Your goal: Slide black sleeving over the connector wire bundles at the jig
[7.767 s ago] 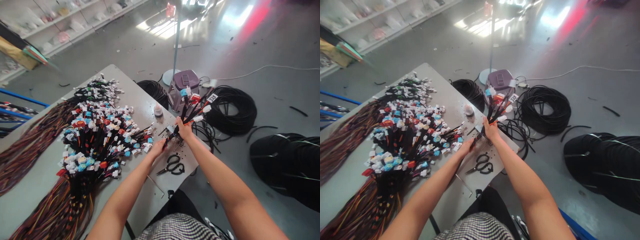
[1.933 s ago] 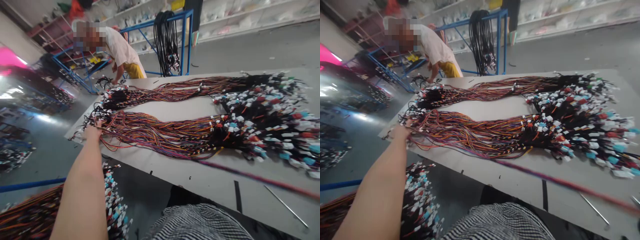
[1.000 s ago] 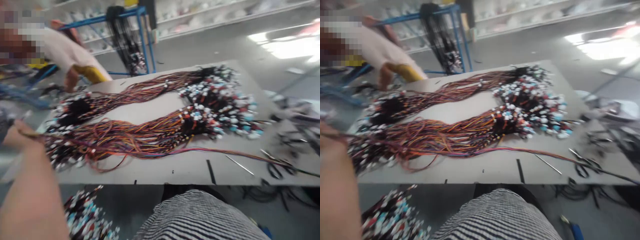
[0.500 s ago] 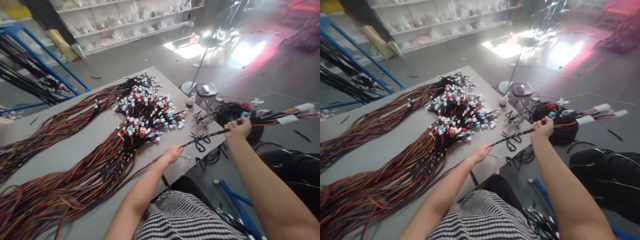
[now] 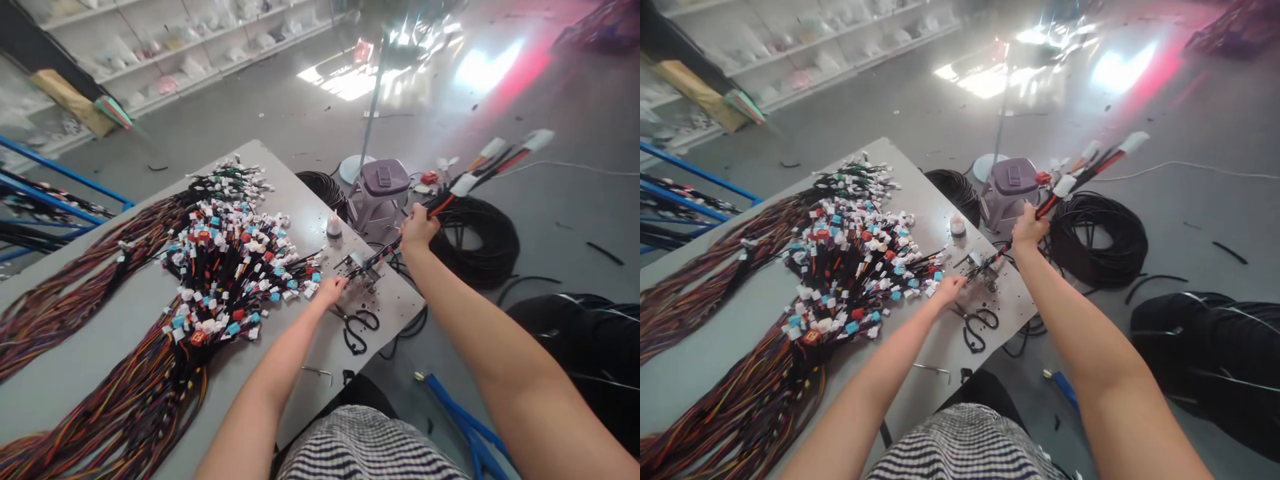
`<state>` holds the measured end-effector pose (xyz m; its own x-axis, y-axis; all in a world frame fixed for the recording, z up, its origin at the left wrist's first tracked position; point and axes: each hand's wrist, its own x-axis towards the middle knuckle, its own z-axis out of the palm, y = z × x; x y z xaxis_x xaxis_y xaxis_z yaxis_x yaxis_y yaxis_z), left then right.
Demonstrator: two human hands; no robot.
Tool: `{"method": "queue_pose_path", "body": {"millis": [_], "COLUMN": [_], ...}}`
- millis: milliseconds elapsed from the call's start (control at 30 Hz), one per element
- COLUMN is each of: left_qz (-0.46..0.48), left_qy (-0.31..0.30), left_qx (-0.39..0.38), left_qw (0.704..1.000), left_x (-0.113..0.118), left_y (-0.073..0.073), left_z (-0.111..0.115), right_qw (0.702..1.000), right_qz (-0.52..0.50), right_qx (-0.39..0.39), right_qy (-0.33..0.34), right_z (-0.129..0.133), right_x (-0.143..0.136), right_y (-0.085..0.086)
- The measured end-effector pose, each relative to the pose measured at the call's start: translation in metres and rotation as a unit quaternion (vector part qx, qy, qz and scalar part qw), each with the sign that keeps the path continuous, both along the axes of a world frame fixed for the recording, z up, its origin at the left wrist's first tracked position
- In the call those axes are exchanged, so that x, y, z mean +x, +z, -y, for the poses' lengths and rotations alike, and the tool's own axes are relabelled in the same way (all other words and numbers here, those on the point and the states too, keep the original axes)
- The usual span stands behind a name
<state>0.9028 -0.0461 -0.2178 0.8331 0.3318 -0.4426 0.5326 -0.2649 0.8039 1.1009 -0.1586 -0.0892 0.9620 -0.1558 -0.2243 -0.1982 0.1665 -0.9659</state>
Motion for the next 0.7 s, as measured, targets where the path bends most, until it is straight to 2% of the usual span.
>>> {"method": "queue_pose_path", "body": {"millis": [67,167,233,300,333,400,433,467,500,533,600,633,667,700], "left_qz": [-0.006,0.000,-0.014,-0.036,-0.041,-0.044,-0.045,-0.046,-0.047,-0.047,-0.041,-0.038,-0.037,-0.038], "left_qy": [0.008,0.036,0.016,-0.023,-0.034,-0.028,-0.018,-0.008,-0.003,-0.003,-0.012,-0.017,-0.022,-0.025], "left_qx": [-0.016,-0.074,-0.168,-0.269,-0.302,-0.319,-0.318,-0.316,-0.314,-0.311,-0.298,-0.291,-0.286,-0.286], "left_qw": [1.000,0.997,0.985,0.962,0.952,0.946,0.947,0.948,0.948,0.949,0.954,0.956,0.957,0.957], "left_x": [-0.001,-0.003,-0.002,0.000,0.001,0.003,0.004,0.004,0.004,0.004,0.004,0.004,0.004,0.004], "left_y": [-0.003,-0.002,-0.001,-0.001,-0.002,-0.004,-0.004,-0.005,-0.005,-0.005,-0.004,-0.004,-0.004,-0.004], "left_z": [-0.001,-0.005,-0.008,-0.010,-0.011,-0.012,-0.012,-0.012,-0.012,-0.011,-0.011,-0.011,-0.011,-0.011], "right_qw": [1.000,0.996,0.977,0.940,0.919,0.879,0.865,0.837,0.788,0.722,0.596,0.549,0.519,0.503], "right_qz": [0.000,0.004,0.018,0.092,0.153,0.263,0.285,0.263,0.221,0.186,0.145,0.133,0.126,0.119], "right_qx": [-0.009,-0.042,-0.134,-0.254,-0.300,-0.339,-0.334,-0.337,-0.361,-0.392,-0.438,-0.451,-0.459,-0.463], "right_qy": [-0.007,0.076,0.165,0.210,0.206,0.209,0.244,0.343,0.446,0.539,0.657,0.691,0.710,0.720], "right_z": [-0.008,-0.008,0.001,0.016,0.025,0.037,0.041,0.042,0.040,0.036,0.025,0.020,0.018,0.018], "right_x": [0.011,0.030,0.033,0.012,-0.010,-0.078,-0.121,-0.167,-0.212,-0.254,-0.319,-0.341,-0.356,-0.365], "right_y": [-0.008,-0.020,-0.030,-0.041,-0.049,-0.067,-0.077,-0.089,-0.100,-0.112,-0.133,-0.142,-0.148,-0.152]}}
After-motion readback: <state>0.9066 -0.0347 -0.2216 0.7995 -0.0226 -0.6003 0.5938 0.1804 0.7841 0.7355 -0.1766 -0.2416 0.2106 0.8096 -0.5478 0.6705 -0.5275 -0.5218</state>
